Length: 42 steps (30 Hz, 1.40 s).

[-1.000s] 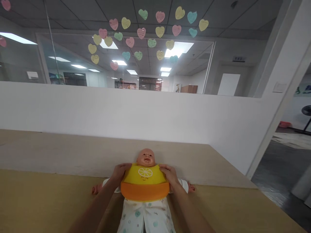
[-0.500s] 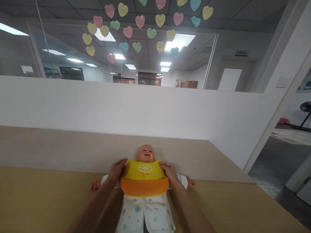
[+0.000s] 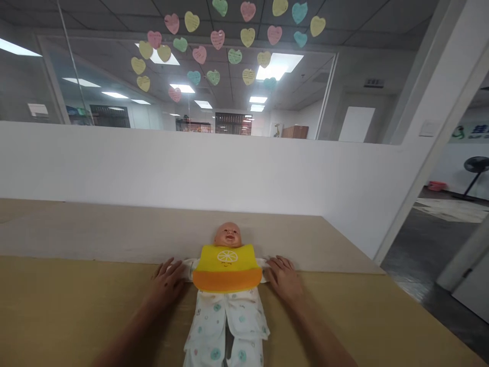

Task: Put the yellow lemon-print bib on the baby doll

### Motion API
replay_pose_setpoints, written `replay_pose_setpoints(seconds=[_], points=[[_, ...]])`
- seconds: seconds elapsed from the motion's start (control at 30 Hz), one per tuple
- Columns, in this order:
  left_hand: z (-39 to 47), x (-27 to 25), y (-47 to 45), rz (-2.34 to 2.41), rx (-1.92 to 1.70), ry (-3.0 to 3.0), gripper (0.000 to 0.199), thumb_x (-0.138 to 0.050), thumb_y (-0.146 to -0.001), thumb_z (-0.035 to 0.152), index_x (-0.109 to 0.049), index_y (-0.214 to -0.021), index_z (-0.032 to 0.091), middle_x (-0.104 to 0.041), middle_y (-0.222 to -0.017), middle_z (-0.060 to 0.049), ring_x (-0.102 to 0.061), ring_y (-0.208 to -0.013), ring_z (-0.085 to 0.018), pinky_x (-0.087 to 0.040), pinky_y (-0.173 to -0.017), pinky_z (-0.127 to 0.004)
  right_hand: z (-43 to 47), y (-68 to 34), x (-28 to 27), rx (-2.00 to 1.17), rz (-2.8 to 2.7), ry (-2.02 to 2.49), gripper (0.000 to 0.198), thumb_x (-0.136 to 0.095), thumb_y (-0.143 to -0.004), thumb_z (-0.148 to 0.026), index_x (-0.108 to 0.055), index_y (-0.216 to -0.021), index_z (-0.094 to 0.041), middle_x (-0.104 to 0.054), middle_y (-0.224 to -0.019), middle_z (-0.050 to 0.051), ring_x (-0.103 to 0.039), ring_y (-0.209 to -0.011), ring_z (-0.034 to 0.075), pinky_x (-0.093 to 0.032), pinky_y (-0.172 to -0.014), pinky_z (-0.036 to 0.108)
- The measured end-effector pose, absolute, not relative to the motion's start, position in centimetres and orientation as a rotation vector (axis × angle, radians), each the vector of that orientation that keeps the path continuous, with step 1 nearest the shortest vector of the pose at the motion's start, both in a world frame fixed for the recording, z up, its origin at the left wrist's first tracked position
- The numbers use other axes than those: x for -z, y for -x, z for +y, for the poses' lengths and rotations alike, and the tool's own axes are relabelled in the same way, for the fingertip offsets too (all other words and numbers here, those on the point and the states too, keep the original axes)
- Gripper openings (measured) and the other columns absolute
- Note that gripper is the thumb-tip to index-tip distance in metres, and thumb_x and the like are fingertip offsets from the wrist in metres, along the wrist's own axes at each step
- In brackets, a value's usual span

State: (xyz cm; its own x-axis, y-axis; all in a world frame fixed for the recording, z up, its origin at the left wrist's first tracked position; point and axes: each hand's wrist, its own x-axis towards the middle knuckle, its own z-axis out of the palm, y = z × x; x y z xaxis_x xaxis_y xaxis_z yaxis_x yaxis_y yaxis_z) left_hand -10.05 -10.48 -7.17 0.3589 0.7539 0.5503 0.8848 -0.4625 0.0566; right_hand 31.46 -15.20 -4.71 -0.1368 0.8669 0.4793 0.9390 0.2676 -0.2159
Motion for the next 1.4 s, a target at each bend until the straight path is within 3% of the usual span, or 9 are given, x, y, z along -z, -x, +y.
replay_pose_setpoints(seconds=[0.17, 0.43, 0.63, 0.8, 0.93, 1.03, 1.2, 1.3, 1.4], points=[[-9.2, 6.7, 10.1, -1.559, 0.715, 2.334, 0.036, -0.046, -0.078, 0.019, -0.069, -0.106, 0.024, -0.071, -0.109, -0.005, -0.058, -0.113, -0.029, -0.044, -0.098, -0.048, -16.5, -32.4, 6.0, 0.354, -2.135, 1.673, 0.039, -0.050, -0.088, -0.041, -0.061, -0.119, -0.021, -0.056, -0.130, 0.008, -0.043, -0.124, 0.032, -0.032, -0.104, 0.052], [-10.3, 7.7, 10.1, -1.447, 0.828, 2.182, 0.030, -0.048, -0.081, 0.021, -0.069, -0.103, 0.024, -0.072, -0.105, -0.004, -0.058, -0.108, -0.028, -0.040, -0.100, -0.049, -16.0, -32.8, 7.2, 0.410, -2.070, 1.616, 0.029, -0.042, -0.094, -0.028, -0.063, -0.112, -0.018, -0.061, -0.119, 0.008, -0.048, -0.114, 0.026, -0.041, -0.097, 0.042], [-13.0, 8.5, 9.2, -1.290, 0.915, 2.043, 0.025, -0.047, -0.084, 0.022, -0.067, -0.099, 0.022, -0.067, -0.111, -0.009, -0.053, -0.112, -0.029, -0.045, -0.095, -0.047, -16.2, -32.5, 7.2, 0.557, -1.995, 1.605, 0.028, -0.041, -0.095, -0.026, -0.063, -0.110, -0.017, -0.061, -0.118, 0.009, -0.046, -0.113, 0.027, -0.042, -0.095, 0.042], [-15.9, 8.4, 8.0, -1.200, 1.007, 2.197, 0.033, -0.048, -0.078, 0.014, -0.062, -0.108, 0.018, -0.064, -0.112, -0.011, -0.050, -0.112, -0.029, -0.044, -0.097, -0.050, -17.3, -31.4, 6.8, 0.661, -1.866, 1.645, 0.032, -0.043, -0.094, -0.030, -0.059, -0.116, -0.013, -0.054, -0.125, 0.015, -0.041, -0.119, 0.031, -0.041, -0.096, 0.044], [-19.1, 9.2, 7.1, -1.300, 1.078, 2.383, 0.039, -0.050, -0.073, 0.013, -0.061, -0.110, 0.015, -0.061, -0.115, -0.013, -0.050, -0.114, -0.027, -0.049, -0.093, -0.042, -19.7, -29.8, 6.7, 0.558, -1.902, 1.642, 0.034, -0.044, -0.087, -0.018, -0.055, -0.118, -0.012, -0.051, -0.127, 0.015, -0.042, -0.119, 0.032, -0.036, -0.102, 0.050], [-21.4, 9.8, 6.4, -1.464, 1.060, 2.492, 0.046, -0.051, -0.069, 0.014, -0.061, -0.113, 0.019, -0.058, -0.121, -0.011, -0.048, -0.118, -0.028, -0.049, -0.095, -0.045, -22.3, -28.2, 7.1, 0.360, -1.912, 1.619, 0.051, -0.044, -0.077, -0.009, -0.047, -0.128, -0.012, -0.043, -0.135, 0.015, -0.040, -0.125, 0.030, -0.036, -0.105, 0.048], [-23.3, 9.5, 5.5, -1.694, 1.046, 2.597, 0.039, -0.054, -0.074, 0.028, -0.062, -0.111, 0.022, -0.059, -0.119, -0.009, -0.049, -0.117, -0.029, -0.044, -0.099, -0.049, -26.1, -25.5, 8.1, -0.070, -1.845, 1.536, 0.079, -0.039, -0.066, -0.003, -0.024, -0.143, -0.015, -0.028, -0.147, 0.013, -0.032, -0.135, 0.023, -0.037, -0.109, 0.040], [-23.7, 8.8, 4.7, -1.826, 0.979, 2.556, 0.036, -0.055, -0.071, 0.024, -0.063, -0.107, 0.022, -0.058, -0.119, -0.009, -0.048, -0.117, -0.028, -0.041, -0.101, -0.048, -27.2, -24.5, 8.3, -0.210, -1.880, 1.430, 0.082, -0.041, -0.067, -0.005, -0.018, -0.145, -0.015, -0.027, -0.148, 0.014, -0.030, -0.137, 0.022, -0.034, -0.111, 0.039], [-24.0, 7.8, 3.7, -1.925, 0.862, 2.497, 0.035, -0.051, -0.074, 0.018, -0.061, -0.108, 0.020, -0.054, -0.124, -0.011, -0.046, -0.118, -0.028, -0.039, -0.100, -0.044, -27.1, -24.0, 8.4, -0.203, -1.847, 1.438, 0.073, -0.046, -0.073, -0.013, -0.023, -0.143, -0.014, -0.033, -0.144, 0.016, -0.038, -0.133, 0.024, -0.038, -0.108, 0.039]])
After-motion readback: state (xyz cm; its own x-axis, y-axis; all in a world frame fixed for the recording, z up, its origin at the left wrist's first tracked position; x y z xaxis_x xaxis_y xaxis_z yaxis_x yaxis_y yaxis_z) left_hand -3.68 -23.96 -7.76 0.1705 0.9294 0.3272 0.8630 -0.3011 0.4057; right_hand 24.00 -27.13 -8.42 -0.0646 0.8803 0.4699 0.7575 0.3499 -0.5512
